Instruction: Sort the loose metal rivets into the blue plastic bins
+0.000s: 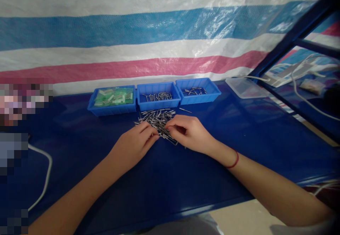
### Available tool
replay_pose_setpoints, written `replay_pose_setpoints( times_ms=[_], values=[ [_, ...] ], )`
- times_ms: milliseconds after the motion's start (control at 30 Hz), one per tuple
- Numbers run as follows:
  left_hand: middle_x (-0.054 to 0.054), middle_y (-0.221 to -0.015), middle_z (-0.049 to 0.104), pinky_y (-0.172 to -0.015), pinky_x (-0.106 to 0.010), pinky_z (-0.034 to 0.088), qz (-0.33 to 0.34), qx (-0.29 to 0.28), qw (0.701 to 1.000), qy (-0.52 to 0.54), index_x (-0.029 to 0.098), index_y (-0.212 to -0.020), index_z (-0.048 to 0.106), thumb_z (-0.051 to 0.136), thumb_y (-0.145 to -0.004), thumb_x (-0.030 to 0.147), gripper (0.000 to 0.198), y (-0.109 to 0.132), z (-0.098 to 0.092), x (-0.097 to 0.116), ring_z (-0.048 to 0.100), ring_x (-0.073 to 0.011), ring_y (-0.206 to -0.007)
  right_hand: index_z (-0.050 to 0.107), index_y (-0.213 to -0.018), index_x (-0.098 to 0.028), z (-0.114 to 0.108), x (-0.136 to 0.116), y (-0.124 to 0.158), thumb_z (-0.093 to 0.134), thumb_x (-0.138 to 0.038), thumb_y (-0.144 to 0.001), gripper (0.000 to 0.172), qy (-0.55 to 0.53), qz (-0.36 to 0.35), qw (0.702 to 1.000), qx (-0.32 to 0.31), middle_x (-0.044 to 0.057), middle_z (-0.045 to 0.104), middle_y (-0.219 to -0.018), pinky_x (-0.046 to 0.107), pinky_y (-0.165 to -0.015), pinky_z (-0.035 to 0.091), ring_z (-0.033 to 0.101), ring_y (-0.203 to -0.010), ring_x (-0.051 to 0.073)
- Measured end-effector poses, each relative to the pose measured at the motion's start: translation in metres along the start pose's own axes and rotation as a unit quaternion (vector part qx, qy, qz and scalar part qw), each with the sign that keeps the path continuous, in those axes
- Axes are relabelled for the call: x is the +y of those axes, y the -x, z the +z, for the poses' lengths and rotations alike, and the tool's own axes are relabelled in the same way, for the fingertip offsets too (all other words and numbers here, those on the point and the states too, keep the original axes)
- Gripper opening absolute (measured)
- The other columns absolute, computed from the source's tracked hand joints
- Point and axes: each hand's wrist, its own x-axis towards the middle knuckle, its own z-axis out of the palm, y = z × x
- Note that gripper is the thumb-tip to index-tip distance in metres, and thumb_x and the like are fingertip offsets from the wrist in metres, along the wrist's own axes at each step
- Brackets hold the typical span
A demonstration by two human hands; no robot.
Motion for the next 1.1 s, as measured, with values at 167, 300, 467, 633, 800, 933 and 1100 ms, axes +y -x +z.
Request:
replay_pose_setpoints(
  times_ms=[167, 300, 467, 633, 800, 933, 1100],
  values=[
    [-0.001, -0.09, 0.056, -0.076, -0.026, 0.041, -0.02, 0.028, 0.989, 0.141, 0.019, -0.094, 0.059, 0.044, -0.097, 0.027, 0.017, -0.001, -0.003, -0.002, 0.055, -0.0132, -0.082, 0.067, -0.091, -0.017, 0.002, -0.004, 0.002, 0.063, -0.015, -0.079, 0.013, -0.104, 0.032, 0.994, -0.021, -0.001, 0.06, -0.075, 0.019, -0.051, 0.04, 0.05, -0.056, 0.007],
    [0.0, -0.086, 0.056, -0.074, -0.025, 0.04, -0.021, 0.024, 0.981, 0.19, 0.018, -0.089, 0.059, 0.044, -0.097, 0.027, 0.019, -0.002, -0.002, -0.001, 0.054, -0.0125, -0.08, 0.068, -0.089, -0.016, 0.002, -0.008, 0.002, 0.065, -0.022, -0.082, 0.009, -0.159, 0.038, 0.986, -0.02, 0.0, 0.059, -0.075, 0.019, -0.05, 0.039, 0.049, -0.055, 0.006],
    [0.001, -0.082, 0.055, -0.072, -0.024, 0.039, -0.027, 0.013, 0.975, 0.22, 0.018, -0.083, 0.057, 0.044, -0.097, 0.028, 0.022, -0.001, -0.001, 0.002, 0.053, -0.0122, -0.078, 0.067, -0.087, -0.017, 0.002, -0.01, 0.003, 0.066, -0.023, -0.082, 0.008, -0.178, 0.037, 0.983, -0.007, 0.0, 0.057, -0.074, 0.02, -0.049, 0.038, 0.047, -0.054, 0.006],
    [0.0, -0.085, 0.055, -0.073, -0.025, 0.039, -0.028, -0.001, 0.969, 0.245, 0.018, -0.086, 0.059, 0.045, -0.097, 0.028, 0.021, -0.001, -0.003, 0.005, 0.053, -0.0123, -0.079, 0.064, -0.084, -0.017, 0.004, -0.012, 0.004, 0.064, -0.021, -0.083, 0.004, -0.184, 0.04, 0.982, -0.012, -0.001, 0.054, -0.071, 0.02, -0.049, 0.037, 0.047, -0.055, 0.006],
    [0.001, -0.082, 0.052, -0.066, -0.025, 0.039, -0.023, -0.018, 0.967, 0.255, 0.019, -0.092, 0.061, 0.052, -0.093, 0.032, 0.016, -0.001, -0.004, 0.007, 0.049, -0.011, -0.071, 0.06, -0.081, -0.017, 0.004, -0.014, 0.005, 0.063, -0.02, -0.083, 0.005, -0.179, 0.039, 0.983, -0.01, -0.002, 0.053, -0.07, 0.019, -0.048, 0.036, 0.046, -0.055, 0.006],
    [0.0, -0.085, 0.053, -0.065, -0.025, 0.039, -0.025, -0.022, 0.967, 0.254, 0.018, -0.088, 0.062, 0.049, -0.094, 0.031, 0.02, -0.003, -0.003, 0.009, 0.051, -0.0113, -0.073, 0.059, -0.08, -0.017, 0.003, -0.016, 0.005, 0.062, -0.019, -0.083, 0.004, -0.167, 0.017, 0.986, -0.007, -0.002, 0.053, -0.07, 0.02, -0.048, 0.035, 0.045, -0.055, 0.006],
    [0.0, -0.084, 0.054, -0.059, -0.023, 0.039, -0.043, 0.034, 0.969, 0.242, 0.019, -0.091, 0.064, 0.057, -0.089, 0.033, 0.016, -0.003, -0.003, 0.008, 0.049, -0.0103, -0.066, 0.059, -0.08, -0.018, 0.001, -0.018, 0.005, 0.063, -0.017, -0.081, 0.004, -0.136, -0.04, 0.99, 0.017, -0.002, 0.051, -0.066, 0.022, -0.05, 0.037, 0.044, -0.055, 0.008]
  ],
)
